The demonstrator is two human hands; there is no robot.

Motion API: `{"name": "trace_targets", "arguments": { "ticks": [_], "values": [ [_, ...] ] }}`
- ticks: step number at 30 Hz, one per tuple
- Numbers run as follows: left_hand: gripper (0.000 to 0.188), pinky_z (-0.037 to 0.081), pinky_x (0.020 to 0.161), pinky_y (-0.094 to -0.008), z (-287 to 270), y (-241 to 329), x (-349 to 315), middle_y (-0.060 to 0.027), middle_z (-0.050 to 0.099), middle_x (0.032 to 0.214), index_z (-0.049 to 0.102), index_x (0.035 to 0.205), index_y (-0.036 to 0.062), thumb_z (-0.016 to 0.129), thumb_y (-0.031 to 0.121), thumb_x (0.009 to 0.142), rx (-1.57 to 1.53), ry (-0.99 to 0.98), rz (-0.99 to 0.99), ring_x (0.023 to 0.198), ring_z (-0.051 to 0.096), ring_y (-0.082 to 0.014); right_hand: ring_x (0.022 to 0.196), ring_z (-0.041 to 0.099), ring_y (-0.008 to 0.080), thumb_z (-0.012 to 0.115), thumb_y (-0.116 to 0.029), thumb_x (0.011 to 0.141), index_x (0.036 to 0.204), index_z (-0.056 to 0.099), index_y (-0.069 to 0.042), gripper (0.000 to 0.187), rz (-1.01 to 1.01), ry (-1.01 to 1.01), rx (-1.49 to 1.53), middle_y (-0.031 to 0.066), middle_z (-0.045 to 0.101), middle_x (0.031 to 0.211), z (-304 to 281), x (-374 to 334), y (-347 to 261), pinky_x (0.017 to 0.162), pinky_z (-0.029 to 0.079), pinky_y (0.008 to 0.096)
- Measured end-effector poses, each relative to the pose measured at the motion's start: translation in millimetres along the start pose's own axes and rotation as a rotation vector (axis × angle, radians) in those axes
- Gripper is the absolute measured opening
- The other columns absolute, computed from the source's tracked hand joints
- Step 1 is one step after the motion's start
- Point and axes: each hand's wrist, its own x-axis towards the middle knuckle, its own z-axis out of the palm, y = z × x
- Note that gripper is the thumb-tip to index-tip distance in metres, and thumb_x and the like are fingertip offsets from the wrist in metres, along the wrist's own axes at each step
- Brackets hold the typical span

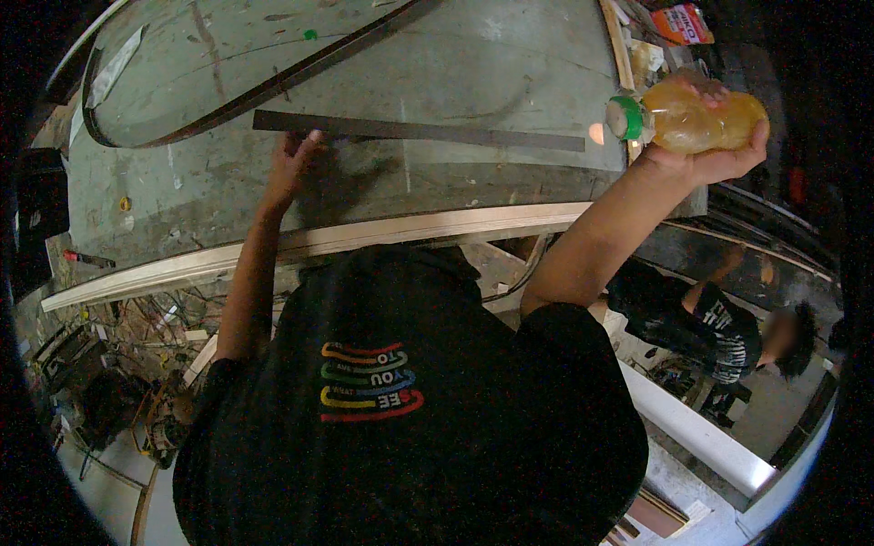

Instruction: The person applies a yellow liquid from a plastic bottle onto thin wooden strips laid on a glass table, then presses the strips onto a larger wooden frame. The person repeats this process for multiple strips, aligning and smoothing them by hand.

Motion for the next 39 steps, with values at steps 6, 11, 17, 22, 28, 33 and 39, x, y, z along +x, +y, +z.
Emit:
{"name": "trace_targets", "arguments": {
  "ticks": [6,11,17,22,28,33,39],
  "values": [
    [0.051,0.056,0.079,-0.0344,-6,6,7,-0.006,0.066,0.119,0.062,0.135,0.008,0.068,0.042,0.098,-0.124,0.059,-0.027,0.1,0.067,-0.0174,0.076,0.065,0.0293,0.063,-0.053,0.085,0.107,0.062,-0.005,0.053,0.009,-0.185,-0.103,0.0114,0.067,0.089,27,-10,-9,0.075,0.054,0.0509],
    [0.043,0.054,0.077,-0.033,-5,-12,17,-0.0048,0.07,0.109,0.07,0.124,0.0066,0.068,0.041,0.098,-0.269,0.106,0.04,0.097,0.066,-0.0154,0.095,0.061,0.0346,0.063,-0.052,0.086,0.127,0.054,0.0,0.067,-0.08,-0.249,-0.463,0.0197,0.063,0.107,70,-16,-25,0.089,0.049,0.0559],
    [0.043,0.052,0.081,-0.032,-24,-54,27,-0.0069,0.072,0.109,0.071,0.12,0.0018,0.068,0.039,0.099,0.005,0.109,0.122,0.097,0.066,-0.0165,0.097,0.061,0.0335,0.061,-0.046,0.091,0.13,0.052,0.002,0.062,-0.146,-0.379,-0.624,0.0192,0.062,0.109,118,5,-32,0.091,0.049,0.0536],
    [0.042,0.051,0.086,-0.034,-15,-63,29,-0.0071,0.072,0.108,0.07,0.118,-0.0007,0.067,0.037,0.099,0.1,0.105,0.184,0.098,0.064,-0.0169,0.088,0.064,0.0297,0.064,-0.04,0.09,0.119,0.057,0.001,0.051,0.067,-0.707,-0.339,0.0165,0.064,0.099,164,55,-44,0.081,0.054,0.0464],
    [0.038,0.051,0.082,-0.0337,11,-63,51,-0.0076,0.072,0.103,0.071,0.113,-0.0007,0.065,0.035,0.101,0.084,0.076,0.052,0.093,0.064,-0.0154,0.055,0.063,0.0204,0.07,-0.045,0.087,0.094,0.062,-0.002,0.044,-0.15,-0.47,-0.292,0.0087,0.063,0.069,177,109,-37,0.051,0.057,0.032],
    [0.034,0.05,0.071,-0.0306,17,-73,57,-0.0057,0.072,0.097,0.07,0.114,-0.0001,0.064,0.032,0.102,0.012,0.07,0.272,0.082,0.063,-0.0136,0.053,0.06,0.0171,0.071,-0.047,0.085,0.091,0.061,-0.002,0.046,-0.07,-0.503,-0.156,0.0055,0.059,0.067,195,115,-58,0.051,0.052,0.0311],
    [0.033,0.047,0.063,-0.0285,10,-58,41,-0.0031,0.07,0.09,0.071,0.113,0.001,0.064,0.032,0.102,-0.038,0.095,0.16,0.074,0.061,-0.011,0.064,0.061,0.0151,0.071,-0.046,0.086,0.091,0.061,-0.002,0.046,0.018,-0.78,-0.076,0.0043,0.061,0.073,209,98,-76,0.061,0.053,0.0324]
  ]
}}
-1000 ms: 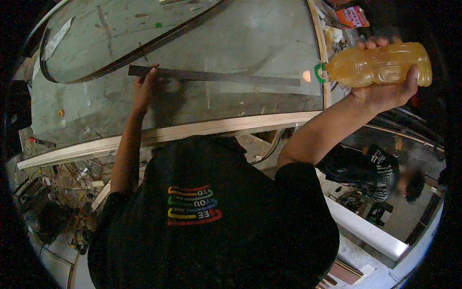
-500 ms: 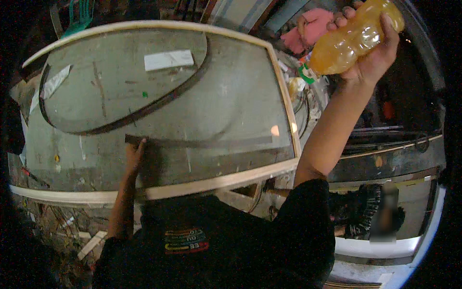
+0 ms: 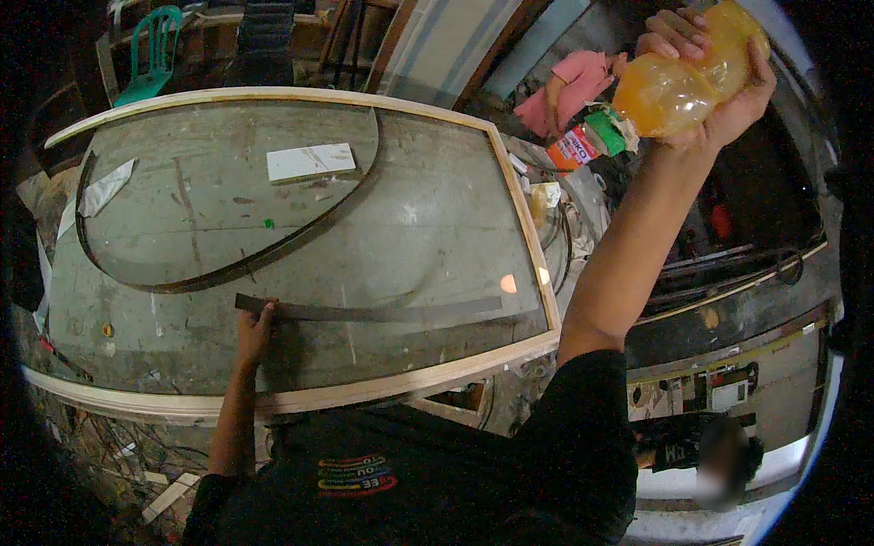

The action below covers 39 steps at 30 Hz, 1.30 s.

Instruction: The person applies a yellow liquid from a plastic bottle onto thin wooden strips laid on a glass table, then presses the strips onto a larger wooden frame. The person repeats this process for multiple strips, aligning and smoothing them by hand.

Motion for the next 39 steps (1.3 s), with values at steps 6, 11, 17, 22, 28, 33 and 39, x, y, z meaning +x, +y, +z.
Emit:
{"name": "trace_targets", "arguments": {
  "ticks": [6,11,17,22,28,33,39],
  "values": [
    [0.037,0.048,0.066,-0.0323,0,23,-13,-0.0041,0.069,0.087,0.071,0.106,0.0002,0.063,0.036,0.102,0.127,0.009,0.027,0.075,0.061,-0.0134,0.083,0.06,0.0234,0.064,-0.044,0.088,0.114,0.056,0.001,0.053,0.103,-0.293,0.147,0.0116,0.061,0.094,-16,6,-15,0.077,0.05,0.0425],
    [0.047,0.051,0.073,-0.037,2,7,2,-0.0081,0.069,0.089,0.067,0.098,-0.0005,0.064,0.047,0.097,0.302,0.122,0.053,0.079,0.063,-0.019,0.093,0.062,0.0265,0.067,-0.038,0.086,0.131,0.051,-0.004,0.058,-0.154,0.253,-0.195,0.0132,0.062,0.107,-32,-93,94,0.08,0.054,0.0444],
    [0.041,0.051,0.069,-0.0357,12,-2,-2,-0.0081,0.071,0.076,0.071,0.087,-0.0002,0.07,0.04,0.096,0.235,0.224,-0.11,0.07,0.065,-0.0178,0.099,0.065,0.0243,0.09,-0.014,0.071,0.125,0.054,-0.005,0.065,-0.127,0.741,-0.688,0.0103,0.064,0.116,-34,-285,359,0.084,0.059,0.041],
    [0.04,0.052,0.066,-0.0359,18,16,-19,-0.007,0.071,0.074,0.071,0.084,-0.0005,0.07,0.037,0.097,0.189,0.223,-0.118,0.068,0.066,-0.0162,0.098,0.066,0.0229,0.091,-0.028,0.072,0.121,0.057,-0.005,0.064,0.116,0.817,-0.686,0.0091,0.064,0.116,-13,-349,441,0.083,0.06,0.0387],
    [0.036,0.05,0.059,-0.0319,15,27,-23,-0.004,0.071,0.078,0.072,0.088,0.0018,0.071,0.037,0.097,0.022,0.189,-0.18,0.065,0.063,-0.0129,0.09,0.064,0.021,0.092,-0.025,0.071,0.122,0.055,-0.006,0.066,-0.029,0.875,-0.625,0.0072,0.063,0.11,-47,-383,441,0.08,0.058,0.0373],
    [0.035,0.051,0.061,-0.0301,13,18,-24,-0.004,0.068,0.073,0.067,0.08,0.0012,0.073,0.032,0.096,0.174,0.163,-0.189,0.064,0.063,-0.0124,0.094,0.063,0.0225,0.094,-0.022,0.067,0.125,0.053,-0.01,0.071,0.034,0.861,-0.843,0.0053,0.061,0.111,-133,-400,387,0.081,0.059,0.0409],
    [0.033,0.053,0.062,-0.0293,17,5,-18,-0.0061,0.07,0.074,0.068,0.083,-0.0013,0.075,0.029,0.095,0.065,0.307,-0.266,0.064,0.064,-0.0129,0.097,0.06,0.0219,0.091,-0.039,0.068,0.12,0.056,-0.012,0.068,-0.065,0.708,-0.858,0.0066,0.06,0.112,-80,-411,446,0.079,0.058,0.0388]
  ]
}}
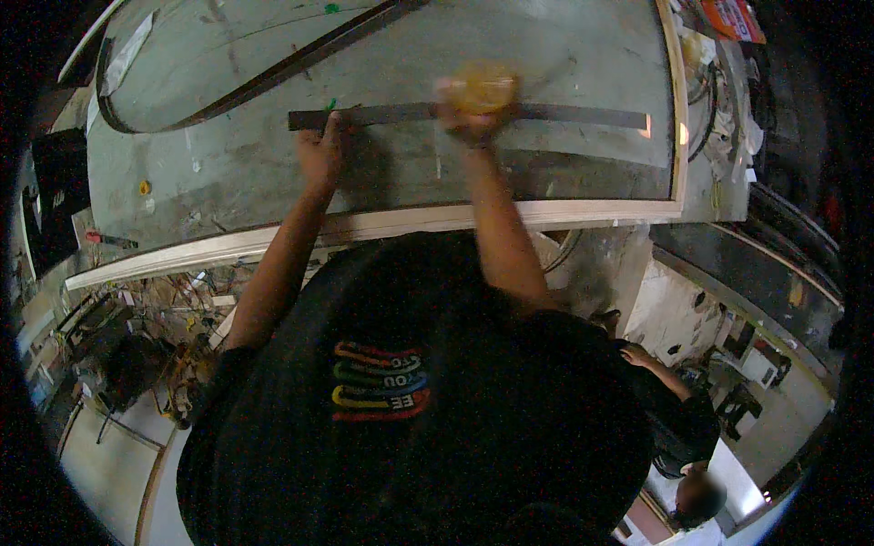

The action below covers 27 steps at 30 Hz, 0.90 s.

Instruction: The person applies a yellow liquid from a plastic bottle onto thin wooden strips laid on a glass table, then presses the strips onto a larger wooden frame. The person repeats this process for multiple strips, aligning and smoothing them by hand.

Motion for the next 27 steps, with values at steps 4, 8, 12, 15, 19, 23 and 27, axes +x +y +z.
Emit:
{"name": "trace_targets", "arguments": {
  "ticks": [4,8,12,15,19,23,27],
  "values": [
    [0.033,0.054,0.062,-0.0281,-3,12,-11,-0.0067,0.069,0.075,0.065,0.084,-0.0017,0.078,0.027,0.093,-0.024,-0.015,0.03,0.068,0.068,-0.0158,0.1,0.058,0.025,0.085,-0.049,0.075,0.124,0.051,-0.017,0.068,0.004,-0.054,0.059,0.0071,0.057,0.116,37,-37,-14,0.082,0.058,0.0457],
    [0.032,0.055,0.063,-0.0299,-2,36,-22,-0.0074,0.069,0.077,0.065,0.082,0.0,0.077,0.027,0.094,-0.111,-0.07,0.049,0.07,0.071,-0.0188,0.083,0.063,0.0203,0.094,-0.02,0.069,0.124,0.046,-0.003,0.075,0.434,0.213,0.512,0.0078,0.062,0.104,-41,24,0,0.074,0.061,0.0387],
    [0.034,0.054,0.063,-0.0316,-3,41,-29,-0.0068,0.07,0.077,0.068,0.081,-0.0003,0.073,0.029,0.097,0.011,-0.05,0.073,0.073,0.072,-0.0204,0.084,0.064,0.0201,0.093,-0.024,0.072,0.121,0.053,-0.011,0.065,0.104,0.347,0.0,0.007,0.063,0.102,-110,84,16,0.073,0.061,0.0371],
    [0.037,0.054,0.063,-0.0321,-6,27,-19,-0.0059,0.068,0.074,0.065,0.078,0.0012,0.073,0.032,0.097,0.056,-0.085,0.054,0.076,0.072,-0.0202,0.079,0.064,0.0194,0.091,-0.013,0.071,0.122,0.051,-0.004,0.065,-0.013,0.264,-0.099,0.0088,0.063,0.099,-104,90,10,0.073,0.061,0.0351],
    [0.039,0.055,0.063,-0.0335,-10,-2,4,-0.0079,0.069,0.078,0.067,0.082,-0.0008,0.075,0.035,0.095,0.162,0.023,0.242,0.075,0.071,-0.0195,0.09,0.061,0.0225,0.093,-0.03,0.067,0.126,0.049,-0.007,0.078,-0.219,0.166,-0.122,0.0091,0.059,0.111,-31,28,-3,0.079,0.058,0.0424],
    [0.04,0.055,0.063,-0.0332,-18,-10,10,-0.0119,0.073,0.086,0.07,0.091,-0.0053,0.078,0.034,0.092,-0.042,-0.023,0.146,0.074,0.071,-0.0197,0.082,0.065,0.0206,0.094,-0.015,0.067,0.129,0.047,-0.008,0.078,-0.098,0.266,-0.035,0.0092,0.062,0.107,-32,13,8,0.07,0.061,0.0336],
    [0.037,0.058,0.066,-0.0338,-24,10,3,-0.0123,0.073,0.088,0.07,0.092,-0.006,0.079,0.03,0.092,-0.134,-0.069,0.067,0.074,0.072,-0.0217,0.084,0.063,0.0227,0.086,-0.014,0.073,0.119,0.055,-0.006,0.056,0.195,0.356,0.29,0.0105,0.062,0.104,-129,85,35,0.07,0.06,0.0382]
  ]
}}
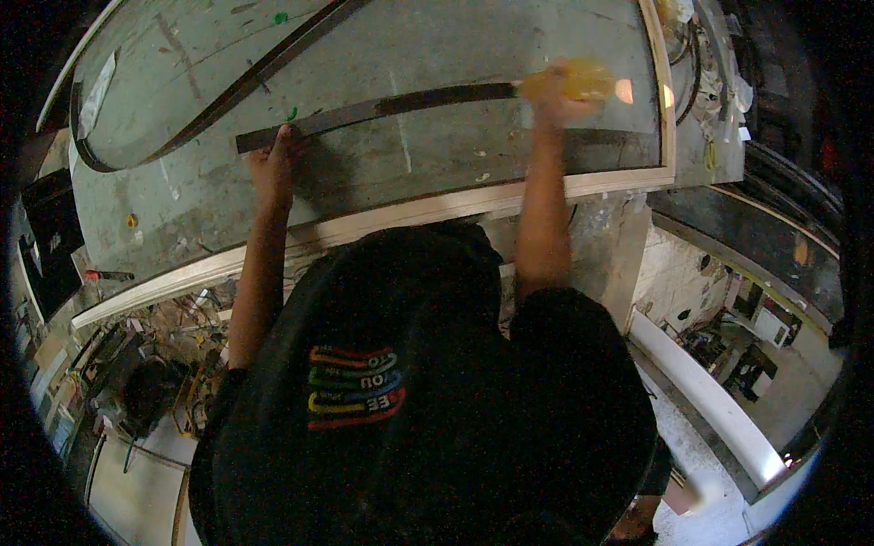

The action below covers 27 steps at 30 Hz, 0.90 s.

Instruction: The person applies a yellow liquid from a plastic bottle onto thin wooden strips laid on a glass table, then presses the strips onto a larger wooden frame. The person repeats this process for multiple strips, aligning and smoothing them by hand.

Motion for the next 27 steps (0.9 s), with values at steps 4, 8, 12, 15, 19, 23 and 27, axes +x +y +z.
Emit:
{"name": "trace_targets", "arguments": {
  "ticks": [4,8,12,15,19,23,27],
  "values": [
    [0.032,0.061,0.07,-0.037,2,19,-4,-0.0117,0.072,0.088,0.069,0.093,-0.0058,0.078,0.025,0.093,0.071,-0.049,-0.069,0.078,0.075,-0.0261,0.074,0.067,0.0234,0.077,-0.005,0.076,0.114,0.059,-0.004,0.042,-0.377,0.13,-0.362,0.0125,0.066,0.097,-25,67,-18,0.064,0.061,0.0368],
    [0.03,0.062,0.072,-0.0389,5,21,-8,-0.0132,0.071,0.091,0.067,0.094,-0.0054,0.078,0.023,0.093,0.082,-0.009,-0.11,0.081,0.076,-0.029,0.083,0.065,0.0219,0.087,-0.017,0.074,0.114,0.056,-0.003,0.053,-0.11,-0.111,-0.219,0.0096,0.063,0.098,2,34,-29,0.071,0.059,0.0362],
    [0.031,0.063,0.072,-0.0393,11,15,-7,-0.0143,0.071,0.093,0.065,0.094,-0.0057,0.078,0.023,0.093,0.085,0.034,-0.02,0.083,0.076,-0.0296,0.085,0.063,0.0227,0.09,-0.025,0.071,0.118,0.055,-0.008,0.062,-0.385,-0.14,-0.17,0.0076,0.062,0.101,47,-46,1,0.073,0.059,0.0361],
    [0.031,0.063,0.072,-0.0396,11,14,-7,-0.0147,0.071,0.093,0.064,0.093,-0.0055,0.078,0.022,0.093,-0.02,0.103,-0.095,0.082,0.076,-0.0291,0.09,0.064,0.0243,0.092,-0.027,0.069,0.121,0.056,-0.009,0.066,-0.268,-0.112,-0.09,0.0081,0.064,0.103,42,-51,22,0.074,0.058,0.0395],
    [0.027,0.061,0.071,-0.0357,6,17,-9,-0.012,0.071,0.088,0.066,0.092,-0.0026,0.076,0.023,0.095,0.019,0.016,-0.068,0.077,0.074,-0.0252,0.086,0.066,0.0235,0.086,-0.016,0.071,0.111,0.06,-0.004,0.049,-0.198,0.173,-0.318,0.0099,0.067,0.101,-14,38,2,0.073,0.059,0.0387],
    [0.026,0.059,0.069,-0.0325,5,15,-9,-0.0092,0.072,0.084,0.07,0.093,-0.0017,0.075,0.023,0.096,0.078,-0.041,-0.01,0.074,0.073,-0.0209,0.083,0.068,0.0251,0.088,-0.015,0.069,0.107,0.06,0.001,0.05,-0.382,0.23,-0.556,0.0132,0.067,0.099,-34,100,-29,0.073,0.059,0.0394],
    [0.028,0.059,0.068,-0.0323,5,10,-5,-0.0069,0.07,0.081,0.071,0.087,-0.0016,0.075,0.024,0.096,0.159,-0.031,-0.001,0.075,0.072,-0.0191,0.082,0.067,0.0247,0.088,-0.015,0.072,0.107,0.06,0.003,0.048,-0.426,0.244,-0.5,0.0132,0.066,0.099,-1,61,-20,0.07,0.06,0.039]
  ]
}}
